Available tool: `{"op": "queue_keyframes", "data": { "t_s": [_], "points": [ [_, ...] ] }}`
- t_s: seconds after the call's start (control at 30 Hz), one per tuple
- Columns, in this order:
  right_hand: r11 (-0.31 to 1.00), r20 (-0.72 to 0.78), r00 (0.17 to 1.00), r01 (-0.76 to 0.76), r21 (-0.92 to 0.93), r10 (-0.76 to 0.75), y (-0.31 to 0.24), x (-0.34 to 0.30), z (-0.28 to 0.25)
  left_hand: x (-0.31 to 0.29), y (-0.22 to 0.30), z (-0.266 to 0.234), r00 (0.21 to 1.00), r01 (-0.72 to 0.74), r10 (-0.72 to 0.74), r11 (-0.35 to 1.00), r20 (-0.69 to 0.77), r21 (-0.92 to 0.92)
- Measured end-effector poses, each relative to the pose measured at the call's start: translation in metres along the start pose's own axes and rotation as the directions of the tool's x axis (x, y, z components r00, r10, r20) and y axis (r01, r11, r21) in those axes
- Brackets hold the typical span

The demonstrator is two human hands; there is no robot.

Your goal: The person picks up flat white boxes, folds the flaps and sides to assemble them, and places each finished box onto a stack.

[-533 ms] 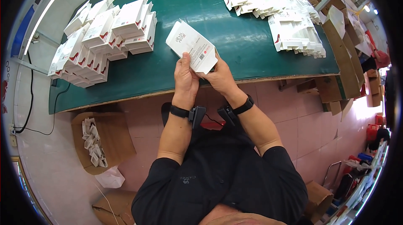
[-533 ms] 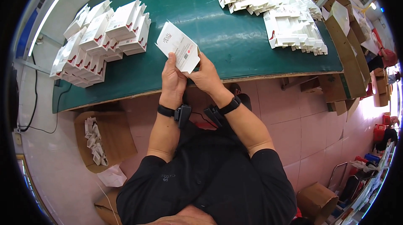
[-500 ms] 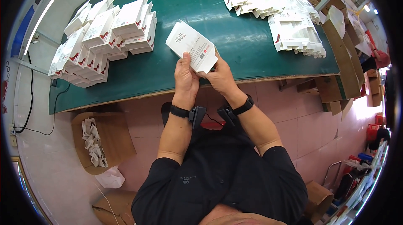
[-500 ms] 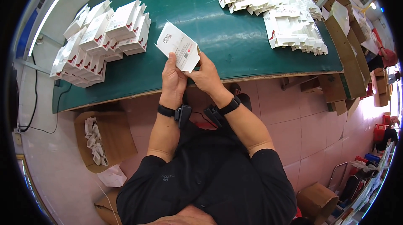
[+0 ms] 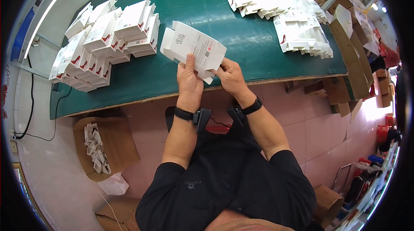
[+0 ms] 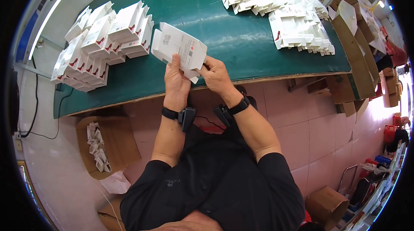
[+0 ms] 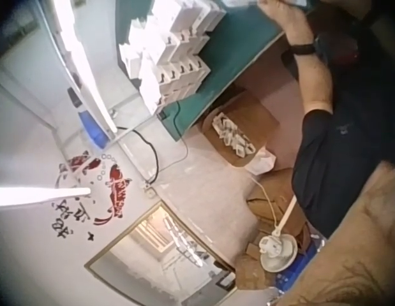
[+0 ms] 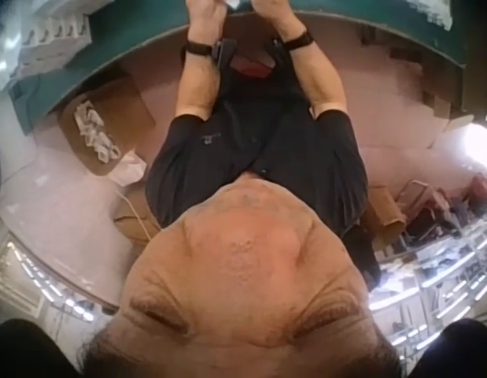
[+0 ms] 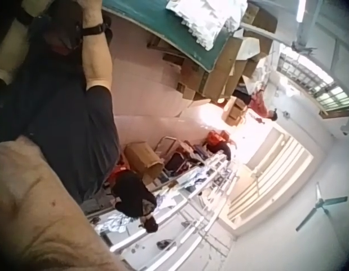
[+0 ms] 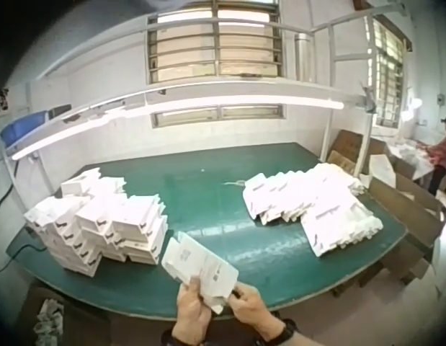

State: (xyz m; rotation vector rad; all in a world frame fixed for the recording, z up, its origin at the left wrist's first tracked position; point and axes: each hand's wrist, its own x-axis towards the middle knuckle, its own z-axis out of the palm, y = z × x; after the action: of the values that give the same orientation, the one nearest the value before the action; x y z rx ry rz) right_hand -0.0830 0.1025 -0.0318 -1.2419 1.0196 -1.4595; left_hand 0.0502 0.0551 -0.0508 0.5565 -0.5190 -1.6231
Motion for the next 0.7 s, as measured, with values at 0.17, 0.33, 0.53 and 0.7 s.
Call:
{"op": "queue_keyframes", "data": {
  "t_s": [0.17,0.33,0.53,0.7],
  "points": [
    [0.99,0.011,0.997,-0.072,0.124,0.071,-0.002,-0.005,-0.018,0.006,-0.003,-0.007,0.998,-0.061,0.061,0.998,0.01,0.032],
    [0.946,-0.084,0.996,0.009,0.325,0.02,0.0,-0.005,-0.025,-0.005,-0.011,0.002,0.992,-0.128,0.124,0.982,0.037,0.139],
    [0.962,-0.16,0.984,-0.031,0.272,0.077,0.005,-0.009,-0.029,-0.007,0.008,0.012,0.996,-0.019,0.02,1.0,0.091,-0.005],
    [0.968,-0.157,0.984,-0.039,0.246,0.08,0.007,-0.011,-0.029,0.001,0.002,0.005,0.995,-0.073,0.066,0.993,0.08,0.087]
  ]
}}
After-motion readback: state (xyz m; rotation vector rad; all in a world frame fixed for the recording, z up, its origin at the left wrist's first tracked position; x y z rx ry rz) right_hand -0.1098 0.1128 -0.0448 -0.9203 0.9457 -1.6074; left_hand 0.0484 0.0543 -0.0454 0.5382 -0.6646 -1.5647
